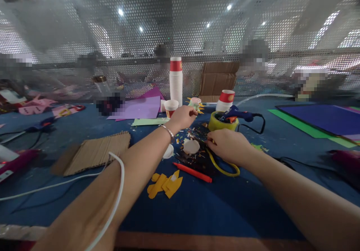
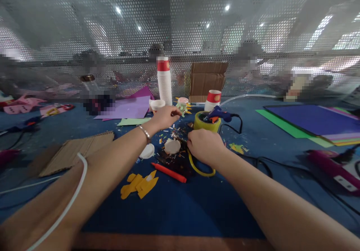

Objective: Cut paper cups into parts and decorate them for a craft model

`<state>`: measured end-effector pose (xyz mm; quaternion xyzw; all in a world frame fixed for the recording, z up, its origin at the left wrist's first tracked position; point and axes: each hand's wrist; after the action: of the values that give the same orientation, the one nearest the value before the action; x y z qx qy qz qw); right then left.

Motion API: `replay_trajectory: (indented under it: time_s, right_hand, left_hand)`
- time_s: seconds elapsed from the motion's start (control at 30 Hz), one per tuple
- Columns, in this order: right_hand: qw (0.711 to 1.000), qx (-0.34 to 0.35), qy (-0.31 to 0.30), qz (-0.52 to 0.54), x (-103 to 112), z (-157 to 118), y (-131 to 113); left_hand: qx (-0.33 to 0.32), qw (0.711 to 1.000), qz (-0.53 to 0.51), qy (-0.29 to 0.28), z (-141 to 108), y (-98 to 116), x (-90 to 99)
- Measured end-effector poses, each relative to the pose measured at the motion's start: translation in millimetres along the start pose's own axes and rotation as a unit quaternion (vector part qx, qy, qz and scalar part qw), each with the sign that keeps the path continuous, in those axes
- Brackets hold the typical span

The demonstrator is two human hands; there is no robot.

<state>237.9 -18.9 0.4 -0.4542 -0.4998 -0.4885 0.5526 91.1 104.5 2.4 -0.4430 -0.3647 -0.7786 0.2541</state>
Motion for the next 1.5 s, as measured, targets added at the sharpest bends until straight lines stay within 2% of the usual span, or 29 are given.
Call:
replay_trajectory:
  time_s: [0.2, 0.33, 0.5, 0.67, 0.87, 1.1, 1.27, 1.33, 1.5]
  right_hand:
    - [1.0, -0.01, -0.007, -0.009, -0.1, 3.8, 5.7]
    - [1.0, -0.005, -0.005, -0.011, -0.6, 4.0, 6.1]
    - [1.0, -0.005, -0.002, -0.012, -2.2, 3.7, 3.6]
    - [1.0, -0.007, -0.008, -0.013, -4.0, 4.3, 3.6]
    - [1.0, -0.006, -0.012, -0.015, -4.3, 5.9, 5.4]
    - [1.0, -0.009, -0.007, -0.008, 1.0, 3.7, 7.7]
    - [1.0, -0.006, -0.004, 0.001, 5.6, 0.4, 7.9]
    - [1.0, -0.007, -0.006, 0.005, 6.6, 0.0, 7.2]
    - [1.0, -0.003, -0.011, 0.014, 5.6, 1.0, 7.2]
  left_hand:
    - [-0.037, 0.99, 0.055, -0.128, 31.7, 13.8, -27.7]
    - [-0.044, 0.98, 0.08, -0.176, 39.6, 19.1, -35.5]
    - [-0.032, 0.978, 0.073, -0.192, 40.4, 23.7, -41.0]
    - [0.01, 0.981, 0.034, -0.188, 42.6, 25.7, -45.7]
    - [0.069, 0.985, -0.021, -0.159, 45.7, 30.3, -47.1]
    - [0.139, 0.982, -0.124, -0.033, 36.3, 23.8, -26.9]
    - [0.172, 0.946, -0.272, 0.044, 7.6, 20.4, -1.3]
    - [0.175, 0.924, -0.336, 0.051, -11.0, 23.8, 10.1]
    - [0.173, 0.878, -0.446, 0.018, -65.8, 30.3, 34.2]
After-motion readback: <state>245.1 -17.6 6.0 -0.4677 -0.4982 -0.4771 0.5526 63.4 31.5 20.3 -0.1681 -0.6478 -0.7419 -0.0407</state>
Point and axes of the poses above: each hand's wrist, its own z-axis towards the middle knuckle, its own x-axis out of the back of the hand, y = z × x, and after that the axes turned 5 degrees about y, right-handed
